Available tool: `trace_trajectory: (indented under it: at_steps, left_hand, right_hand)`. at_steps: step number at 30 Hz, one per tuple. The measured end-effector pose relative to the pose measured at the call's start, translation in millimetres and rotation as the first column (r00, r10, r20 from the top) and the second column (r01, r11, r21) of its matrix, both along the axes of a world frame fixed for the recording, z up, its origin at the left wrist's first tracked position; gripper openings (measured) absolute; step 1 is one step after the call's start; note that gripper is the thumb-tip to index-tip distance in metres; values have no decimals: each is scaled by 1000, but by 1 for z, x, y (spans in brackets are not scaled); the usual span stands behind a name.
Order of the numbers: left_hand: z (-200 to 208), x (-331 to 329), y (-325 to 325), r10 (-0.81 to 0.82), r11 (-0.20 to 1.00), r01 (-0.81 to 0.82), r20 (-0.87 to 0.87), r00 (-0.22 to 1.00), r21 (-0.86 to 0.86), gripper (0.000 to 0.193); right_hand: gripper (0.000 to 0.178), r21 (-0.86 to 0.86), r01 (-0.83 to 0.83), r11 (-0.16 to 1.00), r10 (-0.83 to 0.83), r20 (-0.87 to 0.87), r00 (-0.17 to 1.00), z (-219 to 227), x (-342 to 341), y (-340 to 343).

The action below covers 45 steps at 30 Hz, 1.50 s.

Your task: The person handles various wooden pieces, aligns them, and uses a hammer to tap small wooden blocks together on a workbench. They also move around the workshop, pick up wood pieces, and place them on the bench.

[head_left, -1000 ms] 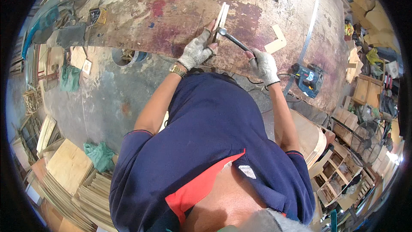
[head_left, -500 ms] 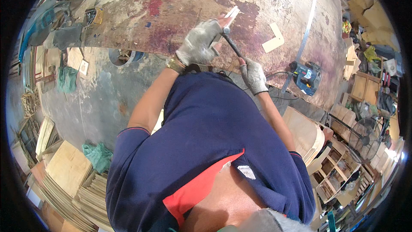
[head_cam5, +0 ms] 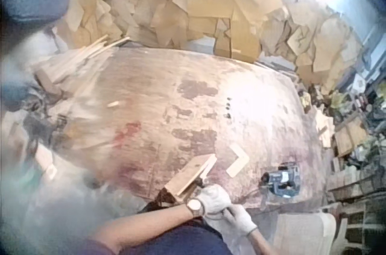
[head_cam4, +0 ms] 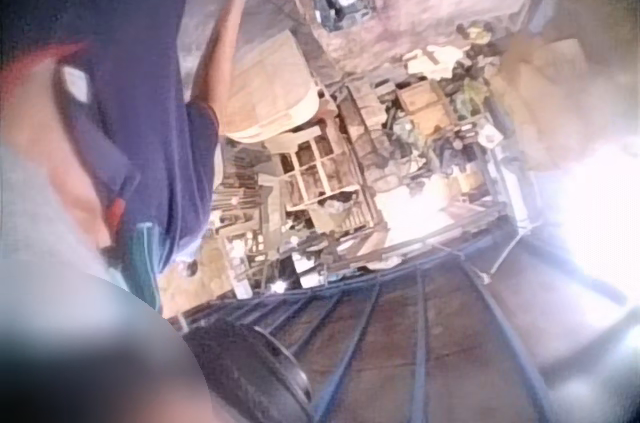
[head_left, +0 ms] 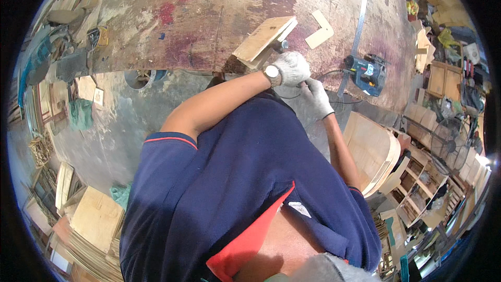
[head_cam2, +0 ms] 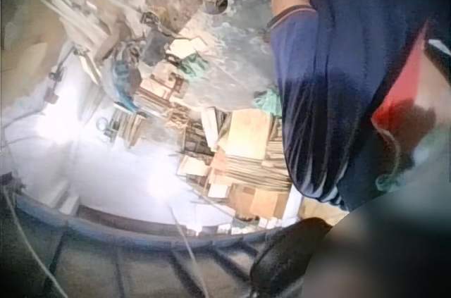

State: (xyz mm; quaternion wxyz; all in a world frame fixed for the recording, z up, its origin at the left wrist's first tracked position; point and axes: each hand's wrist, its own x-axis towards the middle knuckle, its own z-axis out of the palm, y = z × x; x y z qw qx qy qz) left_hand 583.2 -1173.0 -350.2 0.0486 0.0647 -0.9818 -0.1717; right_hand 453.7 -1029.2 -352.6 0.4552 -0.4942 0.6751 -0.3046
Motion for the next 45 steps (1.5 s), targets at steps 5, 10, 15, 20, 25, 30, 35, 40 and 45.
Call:
trace_trajectory:
  at_steps: [5,10,15,20,25,30,35,40,45]
  left_hand:
    - [-9,10,0,-40,999,42,117,992,-11,14]
    - [-21,-2,29,-57,998,59,65,996,-28,19]
    - [-58,-27,66,-234,965,188,275,933,184,21]
    - [-78,-35,63,-284,948,181,446,848,260,30]
    - [-56,-12,60,-232,925,216,17,972,314,35]
    - [-49,54,7,302,918,-150,-404,864,366,34]
    - [-64,124,-74,893,412,-911,202,403,-4,55]
    - [-76,132,-102,779,400,-870,393,489,288,53]
    - [-64,122,-96,810,350,-875,362,462,334,49]
  right_hand:
    - [34,415,-41,909,95,-109,990,-20,-4,24]
    - [37,406,55,912,135,-425,895,-46,-8,57]
    - [39,577,118,808,224,-485,845,-35,-14,103]
    - [41,591,258,764,213,-609,764,-21,-2,111]
    - [42,611,305,731,61,-503,862,-21,7,115]
    - [43,522,434,734,-272,-360,892,-21,14,123]
    - [47,378,529,760,-391,-384,836,-27,21,97]
    - [50,330,510,794,-422,-306,854,-37,33,64]
    - [51,323,521,790,-428,-317,846,-41,38,53]
